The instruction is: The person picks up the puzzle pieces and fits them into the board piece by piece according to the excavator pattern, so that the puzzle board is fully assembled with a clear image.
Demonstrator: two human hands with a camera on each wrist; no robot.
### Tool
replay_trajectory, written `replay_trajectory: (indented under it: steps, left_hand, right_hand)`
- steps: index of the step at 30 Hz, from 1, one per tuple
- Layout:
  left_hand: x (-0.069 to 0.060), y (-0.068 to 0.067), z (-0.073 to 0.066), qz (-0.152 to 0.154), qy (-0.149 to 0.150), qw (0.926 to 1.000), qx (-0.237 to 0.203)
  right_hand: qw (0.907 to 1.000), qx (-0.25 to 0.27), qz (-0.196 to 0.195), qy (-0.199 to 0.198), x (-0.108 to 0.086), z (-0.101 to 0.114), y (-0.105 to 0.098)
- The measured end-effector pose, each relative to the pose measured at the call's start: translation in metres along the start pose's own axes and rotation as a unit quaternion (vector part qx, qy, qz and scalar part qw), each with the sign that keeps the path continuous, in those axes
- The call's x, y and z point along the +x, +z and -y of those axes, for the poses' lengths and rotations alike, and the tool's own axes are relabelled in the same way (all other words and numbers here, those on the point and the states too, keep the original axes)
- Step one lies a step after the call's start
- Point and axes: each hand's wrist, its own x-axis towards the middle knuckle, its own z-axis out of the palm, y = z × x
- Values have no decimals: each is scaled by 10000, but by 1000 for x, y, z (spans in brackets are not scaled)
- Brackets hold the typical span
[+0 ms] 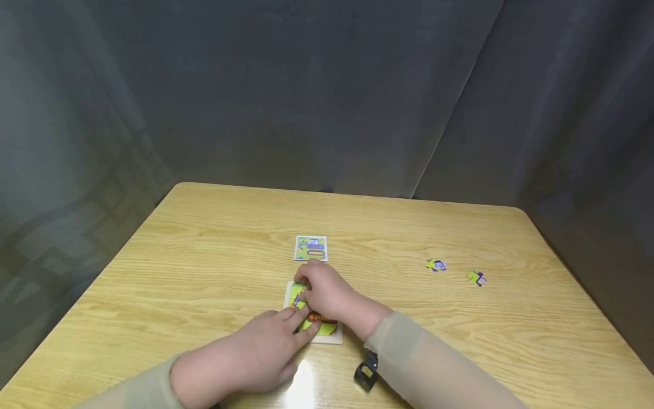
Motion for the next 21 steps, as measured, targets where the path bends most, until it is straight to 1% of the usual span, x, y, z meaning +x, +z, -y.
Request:
replay_trajectory:
  steps: [5,9,10,12,13,14,15,16,17,18,19,20,21]
  left_hand:
    - [0,1,-3,-47,-62,9999,118]
    - [2,0,-6,115,-106,9998,113]
    - [2,-1,-7,182,-111,9998,49]
    - [2,-4,-6,233,-88,9993,-269]
    - [1,-6,-3,230,-64,9986,-482]
    - [1,-9,2,231,-74,9966,-788]
    - [0,-12,8,239,-66,9928,-1172]
    - [-1,-14,16,207,-47,9869,-1600]
    - [-1,-16,25,176,-15,9789,-2035]
    - [-1,-17,34,124,-6,9714,-2370]
    - [-2,-17,42,75,-34,9636,-2672]
    - [-2,-16,50,-58,-51,9575,-2885]
    - [-3,-15,56,-225,-67,9549,-2959]
  right_hand:
    - [10000,-8,7,-79,-1,-1,-1]
    - [9999,-9,23,-148,0,-2,-2]
    - [9999,-2,32,-150,0,-2,-2]
    - [9999,-2,58,-147,0,-3,-2]
    - [9999,-4,50,-149,1,-3,-2]
    - [9999,-14,40,-165,1,-4,-2]
    - [9998,-29,27,-187,1,-4,-1]
    - [9998,-46,10,-210,2,-4,-1]
    - [9997,-62,-6,-240,2,-4,0]
    - [9996,-74,-19,-258,3,-4,0]
    - [9996,-75,-24,-258,3,-4,0]
    - [9996,-82,-20,-266,3,-3,0]
    - [9996,-97,-3,-249,3,-2,1]
